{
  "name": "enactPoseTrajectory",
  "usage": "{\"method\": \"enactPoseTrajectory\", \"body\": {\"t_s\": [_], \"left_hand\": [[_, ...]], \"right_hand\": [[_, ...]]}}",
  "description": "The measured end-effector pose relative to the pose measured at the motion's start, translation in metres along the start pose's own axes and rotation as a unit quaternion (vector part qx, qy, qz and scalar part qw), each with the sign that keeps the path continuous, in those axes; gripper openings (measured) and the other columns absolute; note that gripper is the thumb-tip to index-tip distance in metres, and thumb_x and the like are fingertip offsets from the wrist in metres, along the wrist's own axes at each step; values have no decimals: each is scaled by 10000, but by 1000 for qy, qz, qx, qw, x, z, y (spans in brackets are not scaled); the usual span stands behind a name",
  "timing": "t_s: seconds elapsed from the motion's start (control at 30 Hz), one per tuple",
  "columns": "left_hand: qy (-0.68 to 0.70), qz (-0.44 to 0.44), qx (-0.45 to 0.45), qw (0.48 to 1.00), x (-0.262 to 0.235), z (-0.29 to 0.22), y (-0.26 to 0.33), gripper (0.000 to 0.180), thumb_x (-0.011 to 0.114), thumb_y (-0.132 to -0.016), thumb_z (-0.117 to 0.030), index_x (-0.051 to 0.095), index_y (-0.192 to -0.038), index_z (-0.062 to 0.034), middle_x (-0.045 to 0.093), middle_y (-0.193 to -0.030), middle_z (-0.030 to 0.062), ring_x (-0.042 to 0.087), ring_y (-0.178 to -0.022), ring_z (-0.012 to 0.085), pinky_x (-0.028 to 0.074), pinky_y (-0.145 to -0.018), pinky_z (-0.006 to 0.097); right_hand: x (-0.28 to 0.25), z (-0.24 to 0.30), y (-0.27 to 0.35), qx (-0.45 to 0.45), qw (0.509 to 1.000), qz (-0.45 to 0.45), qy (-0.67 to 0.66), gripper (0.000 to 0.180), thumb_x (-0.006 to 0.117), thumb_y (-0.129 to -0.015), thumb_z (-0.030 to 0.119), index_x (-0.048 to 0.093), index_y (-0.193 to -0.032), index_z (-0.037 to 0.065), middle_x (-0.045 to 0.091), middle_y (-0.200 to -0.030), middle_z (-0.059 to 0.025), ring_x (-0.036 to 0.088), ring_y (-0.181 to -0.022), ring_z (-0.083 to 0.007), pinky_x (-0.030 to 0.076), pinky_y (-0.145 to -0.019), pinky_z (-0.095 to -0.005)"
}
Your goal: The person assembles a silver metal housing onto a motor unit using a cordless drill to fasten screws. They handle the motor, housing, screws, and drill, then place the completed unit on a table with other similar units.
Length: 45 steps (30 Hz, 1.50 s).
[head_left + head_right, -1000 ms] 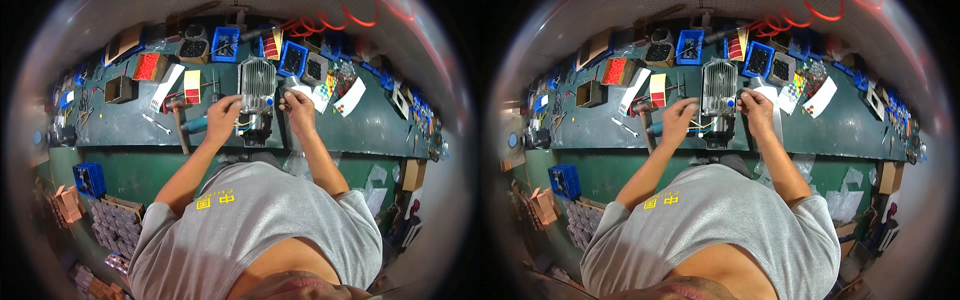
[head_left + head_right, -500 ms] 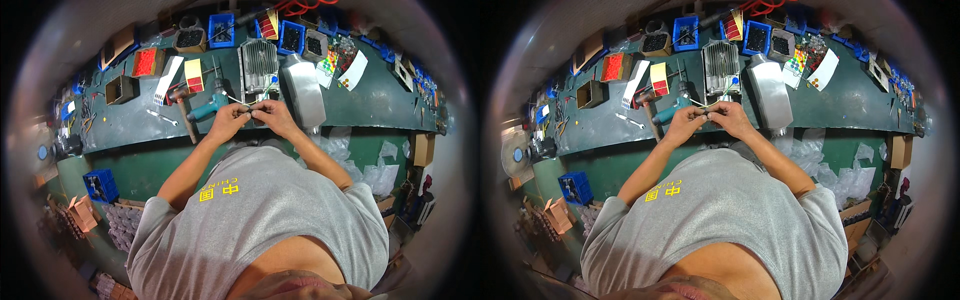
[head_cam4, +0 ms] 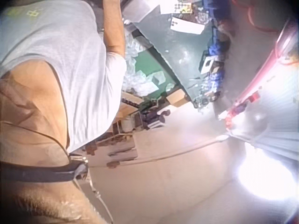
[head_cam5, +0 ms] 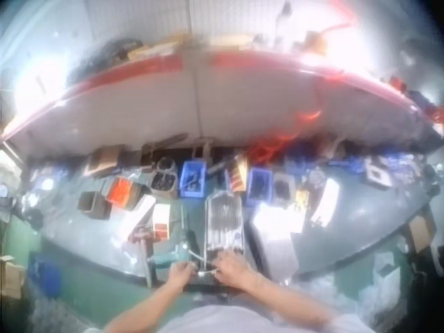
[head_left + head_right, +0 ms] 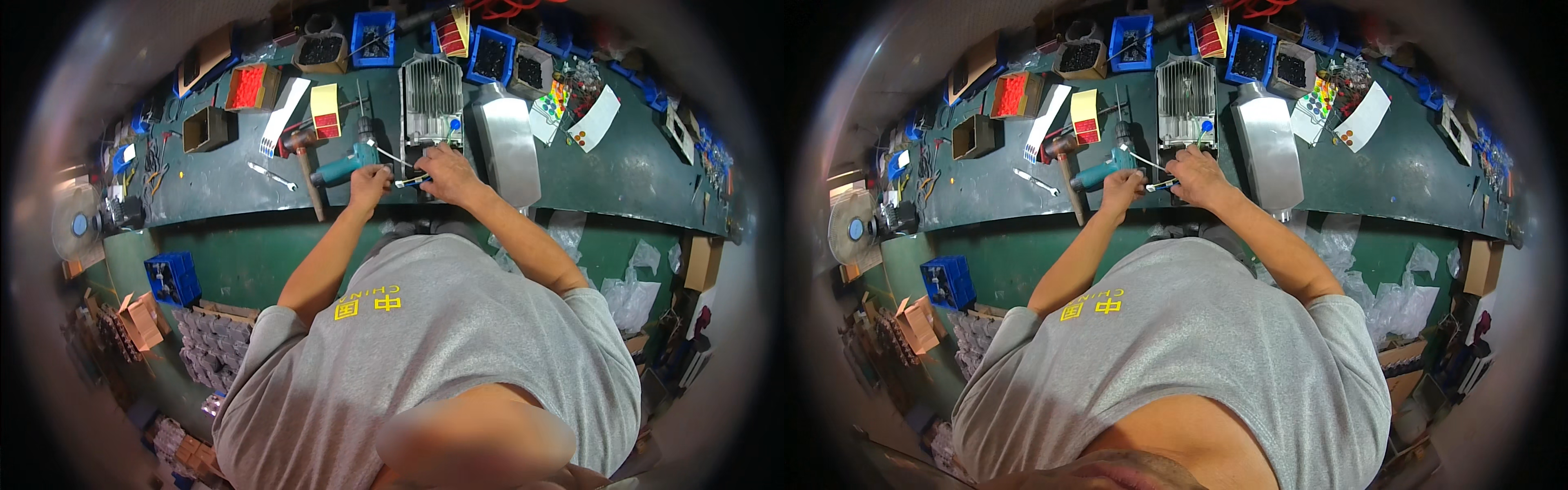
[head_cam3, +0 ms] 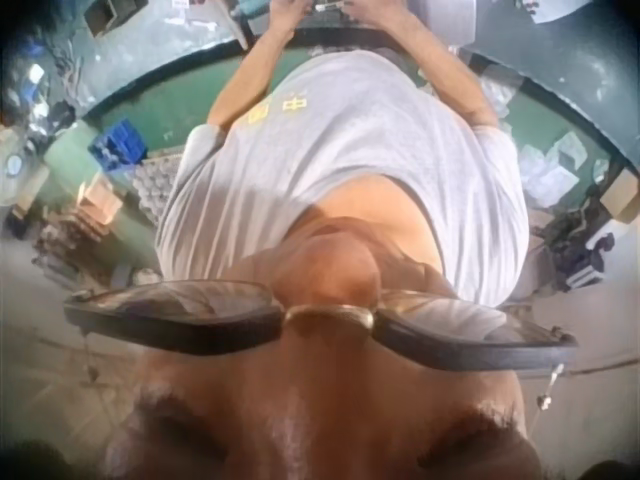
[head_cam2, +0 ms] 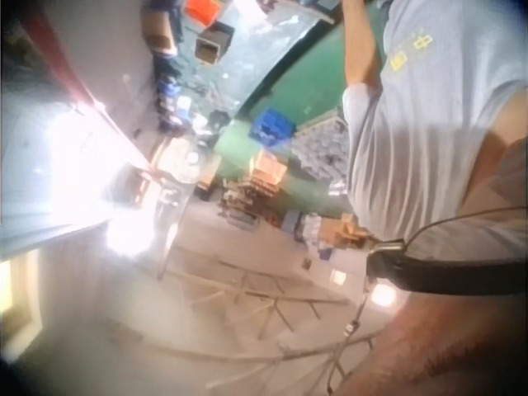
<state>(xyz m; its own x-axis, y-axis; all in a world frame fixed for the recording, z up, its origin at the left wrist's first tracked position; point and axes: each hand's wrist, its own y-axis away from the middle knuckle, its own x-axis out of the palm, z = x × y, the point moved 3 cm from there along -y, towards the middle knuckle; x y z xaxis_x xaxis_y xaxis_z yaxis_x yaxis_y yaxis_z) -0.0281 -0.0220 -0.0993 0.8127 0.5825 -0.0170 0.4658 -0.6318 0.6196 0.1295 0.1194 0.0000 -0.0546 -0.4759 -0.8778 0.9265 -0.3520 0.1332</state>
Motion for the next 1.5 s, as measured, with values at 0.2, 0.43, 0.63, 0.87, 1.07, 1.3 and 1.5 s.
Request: {"method": "enactPoseTrajectory", "body": {"t_s": [0.2,0.43,0.63,0.87,1.07,1.3,1.5], "left_hand": [[133,-36,43,990,19,-2,-16,199,636,-970,-156,658,-1073,13,694,-901,49,612,-752,112,500,-681,261],[115,40,117,986,28,-33,-10,135,622,-976,-120,660,-1043,-9,654,-881,9,589,-780,91,496,-734,255],[121,-52,88,987,22,-20,-17,150,636,-962,-132,656,-1038,-4,670,-900,23,580,-772,94,485,-729,256],[59,-85,101,989,17,-2,-26,129,642,-961,-132,676,-996,-12,679,-863,22,588,-768,96,479,-677,261],[61,-73,25,995,18,1,-15,137,644,-966,-145,664,-1043,-34,672,-900,25,599,-756,112,503,-639,274],[91,-24,27,995,15,9,-22,143,583,-1004,-179,614,-1059,-50,666,-986,45,632,-858,148,539,-737,308],[254,18,15,967,28,-5,-9,107,556,-1014,-173,582,-1042,-73,656,-1020,58,626,-907,156,520,-826,323]], "right_hand": [[14,-1,-4,-7,995,-78,-58,345,767,-726,155,659,-1044,77,619,-1012,-104,570,-1035,-325,513,-869,-425],[26,4,-14,48,979,-177,-90,331,750,-717,92,618,-1015,34,630,-1026,-144,598,-1038,-346,546,-835,-450],[31,4,-12,73,984,-148,-70,280,726,-774,153,592,-990,37,664,-962,-152,635,-975,-345,553,-792,-474],[30,19,-24,114,990,-85,-16,280,683,-789,95,550,-1027,37,691,-954,-158,644,-976,-349,520,-793,-498],[37,13,-25,123,987,-96,-26,284,656,-813,87,533,-1064,43,690,-972,-168,640,-994,-354,494,-809,-515],[38,15,-27,112,992,-53,2,237,616,-837,83,560,-1060,27,708,-948,-172,648,-1009,-337,498,-826,-515],[40,9,-29,132,990,-28,-30,339,671,-807,110,523,-1102,36,701,-928,-189,653,-992,-377,491,-826,-527]]}}
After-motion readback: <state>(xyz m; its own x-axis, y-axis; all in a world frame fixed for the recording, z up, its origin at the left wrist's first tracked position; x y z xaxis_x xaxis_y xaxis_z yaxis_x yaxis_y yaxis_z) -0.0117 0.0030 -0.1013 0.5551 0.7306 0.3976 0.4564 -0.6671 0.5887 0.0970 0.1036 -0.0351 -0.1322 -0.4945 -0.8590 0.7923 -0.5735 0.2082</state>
